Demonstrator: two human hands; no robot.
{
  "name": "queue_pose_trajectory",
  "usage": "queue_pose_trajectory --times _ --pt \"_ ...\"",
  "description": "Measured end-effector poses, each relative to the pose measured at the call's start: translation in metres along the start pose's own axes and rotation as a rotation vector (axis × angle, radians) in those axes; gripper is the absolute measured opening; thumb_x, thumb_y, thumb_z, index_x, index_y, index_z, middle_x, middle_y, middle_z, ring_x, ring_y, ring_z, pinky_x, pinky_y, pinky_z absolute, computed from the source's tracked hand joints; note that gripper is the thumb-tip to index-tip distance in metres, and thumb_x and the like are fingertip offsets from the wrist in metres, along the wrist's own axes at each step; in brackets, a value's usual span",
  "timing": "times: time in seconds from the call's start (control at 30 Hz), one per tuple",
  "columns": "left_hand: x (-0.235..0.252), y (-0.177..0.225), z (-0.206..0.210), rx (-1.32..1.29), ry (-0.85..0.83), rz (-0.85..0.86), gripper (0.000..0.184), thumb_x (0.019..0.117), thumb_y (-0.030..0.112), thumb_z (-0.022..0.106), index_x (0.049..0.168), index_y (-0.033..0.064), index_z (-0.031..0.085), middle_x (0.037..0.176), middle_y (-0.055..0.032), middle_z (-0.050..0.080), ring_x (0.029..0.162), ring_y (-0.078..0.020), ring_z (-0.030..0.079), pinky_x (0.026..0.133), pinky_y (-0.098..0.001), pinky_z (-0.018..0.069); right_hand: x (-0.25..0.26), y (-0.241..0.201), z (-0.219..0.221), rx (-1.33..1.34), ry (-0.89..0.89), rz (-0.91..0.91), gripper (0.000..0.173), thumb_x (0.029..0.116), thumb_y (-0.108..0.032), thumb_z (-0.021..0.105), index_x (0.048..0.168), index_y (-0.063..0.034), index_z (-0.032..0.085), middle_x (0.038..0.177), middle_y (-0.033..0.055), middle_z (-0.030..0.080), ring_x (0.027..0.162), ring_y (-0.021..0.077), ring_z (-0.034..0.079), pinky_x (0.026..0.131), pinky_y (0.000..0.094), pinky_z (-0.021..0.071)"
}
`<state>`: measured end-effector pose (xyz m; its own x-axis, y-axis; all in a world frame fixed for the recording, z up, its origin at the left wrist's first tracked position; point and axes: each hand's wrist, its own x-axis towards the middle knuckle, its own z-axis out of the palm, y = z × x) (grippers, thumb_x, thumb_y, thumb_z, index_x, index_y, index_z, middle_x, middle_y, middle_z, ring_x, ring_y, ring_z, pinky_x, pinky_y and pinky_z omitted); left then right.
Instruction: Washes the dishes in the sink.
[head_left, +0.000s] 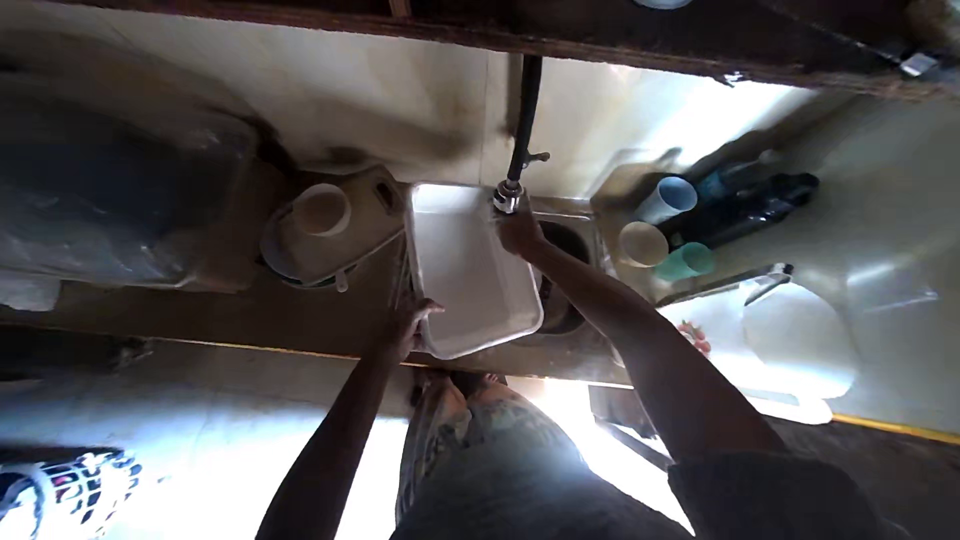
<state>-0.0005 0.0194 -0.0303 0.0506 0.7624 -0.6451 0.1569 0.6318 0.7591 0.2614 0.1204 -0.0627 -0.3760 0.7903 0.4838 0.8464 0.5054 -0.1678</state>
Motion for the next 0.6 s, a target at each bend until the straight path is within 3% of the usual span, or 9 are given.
queue_pose_trajectory --times 0.03,0.07,0.13,0.2,0.3,0.33,0.4,0.5,0.6 --pt "0.0 0.0 0.0 -0.016 -0.015 0.016 0.03 0.1018 0.016 0.059 0.128 0.001 0.058 0.104 -0.0135 0.063 0.086 -0.0177 0.061 0.074 -0.0341 0.0539 0.008 0.015 0.027 0.058 -0.149 0.136 0.041 0.1083 -0.01 0.034 0.134 0.0094 0.059 0.135 0.0337 0.058 0.133 0.0479 0.051 0.121 0.0532 0.0299" --pt "-0.001 0.0 -0.001 -0.022 -0.034 0.028 0.032 0.1017 0.016 0.059 0.13 0.0007 0.056 0.108 -0.0153 0.063 0.091 -0.0197 0.061 0.077 -0.0366 0.0537 0.021 0.022 0.038 0.117 -0.32 0.284 0.042 0.1103 -0.016 0.036 0.142 0.0035 0.054 0.144 0.0283 0.054 0.138 0.0415 0.049 0.119 0.0499 0.0337" --pt "-0.004 -0.001 -0.002 0.002 -0.06 0.073 0.029 0.1015 0.015 0.057 0.126 0.0 0.058 0.108 -0.014 0.063 0.092 -0.0179 0.062 0.079 -0.0353 0.0541 0.041 0.025 0.041 0.284 -0.384 0.513 0.041 0.1091 -0.025 0.046 0.14 -0.0009 0.056 0.14 0.0236 0.059 0.132 0.0365 0.056 0.112 0.0513 0.0445" --pt "-0.006 -0.006 -0.007 0.068 -0.054 0.149 0.025 0.1008 0.011 0.058 0.119 -0.0049 0.061 0.108 -0.014 0.064 0.096 -0.0159 0.061 0.086 -0.0337 0.0513 0.048 0.019 0.032 0.241 -0.473 0.526 0.043 0.1092 -0.024 0.046 0.142 0.0026 0.054 0.141 0.0278 0.057 0.132 0.0424 0.055 0.109 0.058 0.0444" --pt "-0.003 -0.013 -0.01 0.161 -0.01 0.149 0.036 0.0988 0.011 0.063 0.129 -0.0068 0.055 0.118 -0.0182 0.061 0.105 -0.0192 0.058 0.094 -0.0357 0.049 0.048 0.008 0.03 0.487 -0.333 0.819 0.05 0.101 -0.037 0.064 0.131 0.0028 0.061 0.127 0.0263 0.065 0.122 0.0407 0.062 0.103 0.0597 0.0473" --pt "-0.003 -0.012 -0.009 0.171 0.007 0.131 0.041 0.0992 0.013 0.064 0.134 -0.0063 0.053 0.122 -0.0199 0.061 0.108 -0.021 0.059 0.094 -0.0372 0.0491 0.049 0.006 0.031 0.619 -0.281 0.931 0.048 0.0979 -0.031 0.07 0.13 0.0043 0.061 0.126 0.0271 0.065 0.12 0.0397 0.062 0.104 0.0576 0.0473" --pt "-0.004 -0.009 -0.006 0.203 0.053 0.11 0.046 0.0988 0.015 0.066 0.138 -0.0052 0.051 0.122 -0.0203 0.062 0.106 -0.0221 0.06 0.092 -0.0381 0.0506 0.049 0.001 0.032 0.835 -0.307 1.072 0.039 0.1031 -0.021 0.062 0.133 0.0033 0.058 0.126 0.0252 0.063 0.112 0.034 0.062 0.098 0.0504 0.0501" --pt "-0.005 -0.001 -0.005 0.226 0.098 0.064 0.06 0.0961 0.019 0.071 0.145 -0.0036 0.044 0.125 -0.0243 0.059 0.108 -0.0289 0.061 0.088 -0.045 0.0538 0.046 0.003 0.044 1.058 -0.256 0.996 0.032 0.1075 -0.015 0.049 0.135 0.0004 0.056 0.116 0.016 0.067 0.087 0.0178 0.064 0.077 0.0345 0.0547" --pt "-0.006 0.0 -0.011 0.18 0.08 0.096 0.052 0.0976 0.019 0.069 0.14 -0.002 0.048 0.123 -0.0215 0.06 0.107 -0.0265 0.061 0.087 -0.0431 0.054 0.052 0.0 0.041 0.873 -0.174 0.955 0.034 0.106 -0.019 0.056 0.133 0.0024 0.059 0.12 0.0215 0.067 0.101 0.0278 0.066 0.093 0.0454 0.0538"
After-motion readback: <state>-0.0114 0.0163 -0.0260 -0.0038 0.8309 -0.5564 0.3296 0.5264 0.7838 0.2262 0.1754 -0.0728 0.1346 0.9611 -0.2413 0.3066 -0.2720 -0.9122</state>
